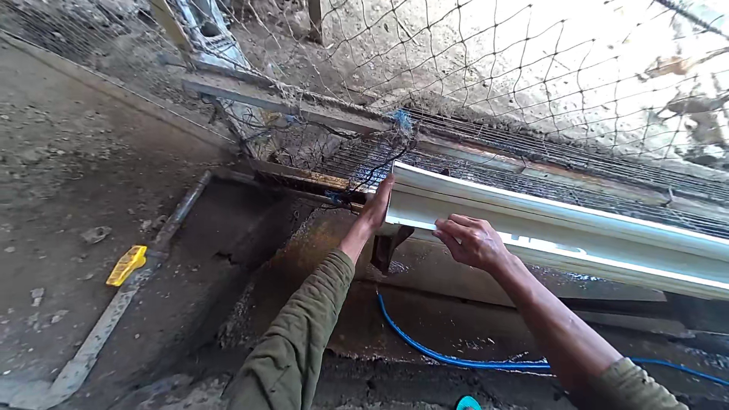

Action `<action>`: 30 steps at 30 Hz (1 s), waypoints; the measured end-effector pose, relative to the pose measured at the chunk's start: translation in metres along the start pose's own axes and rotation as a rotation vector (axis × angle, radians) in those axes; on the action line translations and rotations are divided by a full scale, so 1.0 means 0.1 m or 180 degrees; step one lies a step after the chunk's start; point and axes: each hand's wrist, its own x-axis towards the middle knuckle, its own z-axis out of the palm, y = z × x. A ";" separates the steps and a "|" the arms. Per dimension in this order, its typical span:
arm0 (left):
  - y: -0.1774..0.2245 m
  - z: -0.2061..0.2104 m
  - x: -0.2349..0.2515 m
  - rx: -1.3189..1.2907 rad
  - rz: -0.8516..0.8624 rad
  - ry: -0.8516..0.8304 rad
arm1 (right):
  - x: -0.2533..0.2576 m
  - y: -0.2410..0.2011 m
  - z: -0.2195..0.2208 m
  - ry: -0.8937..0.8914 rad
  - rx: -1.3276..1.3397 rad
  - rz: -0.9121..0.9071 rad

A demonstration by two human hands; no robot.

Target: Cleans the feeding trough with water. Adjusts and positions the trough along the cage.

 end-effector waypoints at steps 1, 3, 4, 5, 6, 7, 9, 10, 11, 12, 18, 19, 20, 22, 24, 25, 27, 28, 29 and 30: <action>-0.03 0.03 0.00 -0.0164 0.0009 0.0034 | 0.00 0.00 -0.01 -0.0005 0.0007 0.0004; -0.09 0.10 0.07 -0.0443 0.0050 0.0293 | -0.01 0.00 -0.02 -0.0024 0.0020 0.0011; -0.15 0.13 0.12 -0.0552 0.0071 0.0465 | -0.02 0.00 -0.01 -0.0046 0.0040 0.0024; -0.17 0.12 0.14 -0.0713 0.0118 0.0415 | -0.01 -0.01 -0.01 -0.0052 0.0056 0.0030; -0.17 0.12 0.15 -0.0885 0.0190 0.0292 | 0.00 0.00 -0.01 -0.0048 0.0061 0.0030; -0.16 0.14 0.14 -0.1020 0.0251 0.0216 | 0.01 0.00 -0.02 -0.0039 0.0058 0.0035; -0.16 0.16 0.11 -0.1314 0.0289 0.0118 | 0.01 0.00 -0.02 -0.0045 0.0053 0.0058; -0.16 0.16 0.12 -0.1433 0.0285 0.0132 | 0.02 0.00 -0.02 -0.0056 0.0056 0.0076; -0.17 0.14 0.12 -0.1531 0.0284 0.0085 | 0.03 0.01 -0.02 -0.0059 0.0060 0.0085; -0.18 0.13 0.13 -0.1602 0.0290 0.0062 | 0.03 0.02 -0.02 -0.0059 0.0064 0.0091; -0.03 0.16 0.09 -0.1834 0.0279 -0.0092 | 0.04 0.01 -0.01 -0.0045 0.0091 0.0077; -0.03 0.15 0.09 -0.1859 0.0272 -0.0151 | 0.05 0.00 0.00 -0.0054 0.0125 0.0085; -0.04 0.14 0.08 -0.1893 0.0265 -0.0165 | 0.05 -0.01 0.01 -0.0083 0.0171 0.0103; -0.07 0.15 0.05 -0.1949 0.0265 -0.0164 | 0.04 -0.05 0.00 -0.0176 0.0305 0.0211; -0.03 0.19 0.06 -0.1940 0.0251 -0.0152 | 0.04 -0.05 -0.06 -0.0271 0.0335 0.0307; -0.02 0.19 0.05 -0.1910 0.0235 -0.0141 | 0.05 -0.05 -0.08 -0.0300 0.0358 0.0351; 0.01 0.20 0.06 -0.1785 0.0238 -0.0055 | 0.08 -0.03 -0.09 -0.0357 0.0418 0.0362; 0.02 0.21 0.04 -0.1690 0.0232 -0.0025 | 0.08 -0.03 -0.11 -0.0496 0.0512 0.0441; 0.03 0.22 0.01 -0.1563 0.0214 0.0023 | 0.08 -0.05 -0.14 -0.0622 0.0602 0.0511; 0.03 0.22 0.01 -0.1377 0.0188 0.0113 | 0.09 -0.08 -0.17 -0.0757 0.0665 0.0597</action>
